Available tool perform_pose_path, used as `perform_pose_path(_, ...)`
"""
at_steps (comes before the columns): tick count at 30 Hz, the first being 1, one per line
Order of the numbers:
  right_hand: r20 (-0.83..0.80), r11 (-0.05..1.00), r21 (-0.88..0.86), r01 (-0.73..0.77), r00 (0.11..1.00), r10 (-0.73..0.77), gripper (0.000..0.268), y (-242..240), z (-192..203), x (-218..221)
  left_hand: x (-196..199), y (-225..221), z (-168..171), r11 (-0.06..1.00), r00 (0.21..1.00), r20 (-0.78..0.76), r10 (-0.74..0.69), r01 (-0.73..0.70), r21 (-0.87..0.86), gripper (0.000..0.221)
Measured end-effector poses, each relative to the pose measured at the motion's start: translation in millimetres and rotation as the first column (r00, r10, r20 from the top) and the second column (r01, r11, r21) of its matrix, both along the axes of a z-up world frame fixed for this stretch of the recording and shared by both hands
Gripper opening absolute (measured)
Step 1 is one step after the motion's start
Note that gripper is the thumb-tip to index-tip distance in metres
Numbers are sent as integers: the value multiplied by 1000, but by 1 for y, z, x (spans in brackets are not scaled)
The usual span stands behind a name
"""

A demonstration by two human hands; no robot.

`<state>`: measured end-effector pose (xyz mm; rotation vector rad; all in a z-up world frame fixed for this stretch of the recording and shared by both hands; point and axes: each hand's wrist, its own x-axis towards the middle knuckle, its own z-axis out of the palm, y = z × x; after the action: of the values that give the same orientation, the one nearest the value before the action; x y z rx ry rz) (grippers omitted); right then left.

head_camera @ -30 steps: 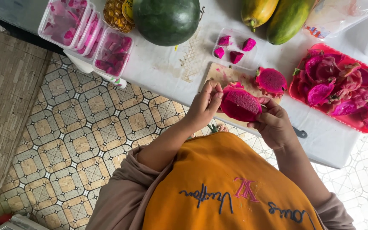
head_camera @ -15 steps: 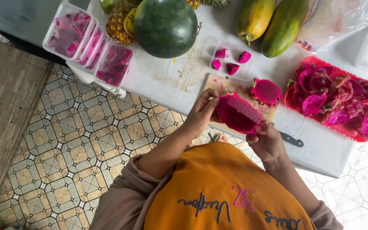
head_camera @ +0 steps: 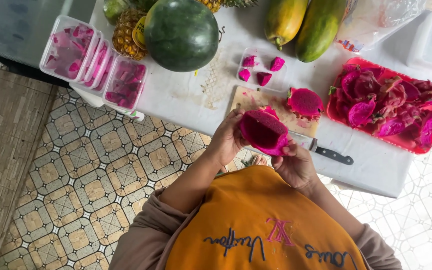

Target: Peeling and slicing dragon fruit on a cutting board and placing the pieces into plastic containers.

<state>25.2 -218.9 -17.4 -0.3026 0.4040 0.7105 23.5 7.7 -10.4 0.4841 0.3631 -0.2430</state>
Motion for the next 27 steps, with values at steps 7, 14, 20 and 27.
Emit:
perform_pose_path(7, 21, 998, -57, 15, 1000, -14, 37, 22, 18, 5, -12, -20, 8, 975, 994, 88, -61, 41, 217, 54)
perform_pose_path(14, 162, 947, -305, -102, 974, 157, 35, 35, 26, 3, -14, -30, 20, 995, 999, -47, 22, -27, -100, 55)
perform_pose_path(20, 468, 402, -863, 307, 788, 401, 23, 4, 21, 22, -18, -21, 10, 996, 997, -73, 2, -9, -92, 69)
perform_pose_path(27, 558, 105, -746, 657, 531, 637, 15, 10, 71, 29, -23, -50, -22, 990, 994, -79, -77, 86, 116, 59)
